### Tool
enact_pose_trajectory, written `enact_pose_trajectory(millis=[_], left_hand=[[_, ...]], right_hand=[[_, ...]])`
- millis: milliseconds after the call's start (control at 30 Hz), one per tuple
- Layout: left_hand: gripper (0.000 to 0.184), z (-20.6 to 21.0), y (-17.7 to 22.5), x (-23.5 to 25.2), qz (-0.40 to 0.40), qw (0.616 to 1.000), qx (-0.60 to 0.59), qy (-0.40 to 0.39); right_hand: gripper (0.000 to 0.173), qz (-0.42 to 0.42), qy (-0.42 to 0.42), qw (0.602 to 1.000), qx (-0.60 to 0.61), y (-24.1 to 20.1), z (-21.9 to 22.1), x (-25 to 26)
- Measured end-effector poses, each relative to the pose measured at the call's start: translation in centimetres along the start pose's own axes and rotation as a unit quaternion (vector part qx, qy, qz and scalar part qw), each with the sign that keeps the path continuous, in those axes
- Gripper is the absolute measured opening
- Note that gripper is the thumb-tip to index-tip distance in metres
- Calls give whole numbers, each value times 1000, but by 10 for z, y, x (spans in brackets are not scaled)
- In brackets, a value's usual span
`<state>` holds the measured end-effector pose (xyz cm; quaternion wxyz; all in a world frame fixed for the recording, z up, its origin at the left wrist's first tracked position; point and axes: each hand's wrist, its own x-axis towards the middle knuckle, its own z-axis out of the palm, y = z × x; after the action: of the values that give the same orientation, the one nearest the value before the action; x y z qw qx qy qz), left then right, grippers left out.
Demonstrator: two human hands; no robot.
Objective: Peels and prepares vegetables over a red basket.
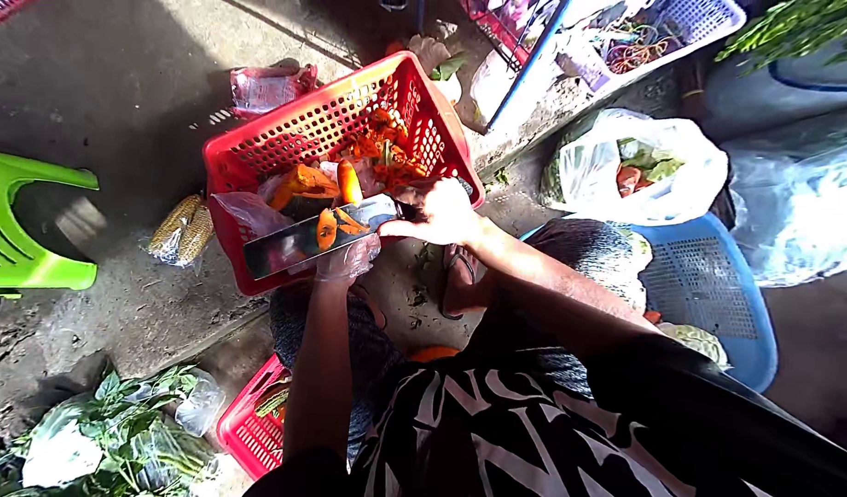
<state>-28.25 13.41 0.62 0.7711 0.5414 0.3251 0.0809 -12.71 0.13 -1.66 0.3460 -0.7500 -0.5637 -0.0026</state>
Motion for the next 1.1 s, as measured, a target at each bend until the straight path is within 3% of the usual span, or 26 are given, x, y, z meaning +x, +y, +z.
enact_pose_trajectory(millis=[200,300,367,467,533,633,700,867,1000,1100], left_hand=[[32,4,5,4,-13,999,23,-37],[15,2,1,6,59,992,-66,-87],[26,2,0,8,80,988,-83,-102],[13,2,-1,8,71,993,-51,-73],[25,3,0,7,49,997,-30,-58],[15,0,0,5,43,993,-73,-87],[24,-2,-3,5,50,989,-81,-109],[19,-4,1,5,49,995,-36,-81],[26,-12,-5,5,56,991,-41,-115],[27,-13,-2,6,64,992,1,-109]], right_hand=[[84,40,16,999,-5,12,3,-1],[88,178,-54,982,22,26,0,3],[84,242,-83,966,33,28,-8,14],[90,186,-87,978,25,2,-11,15],[93,134,-72,988,26,-7,-4,13],[89,196,-103,975,28,5,-4,19],[81,270,-127,953,53,15,-12,26],[86,177,-102,976,75,0,-12,22],[75,253,-134,952,110,16,-14,27],[68,202,-92,959,174,11,-14,25]])
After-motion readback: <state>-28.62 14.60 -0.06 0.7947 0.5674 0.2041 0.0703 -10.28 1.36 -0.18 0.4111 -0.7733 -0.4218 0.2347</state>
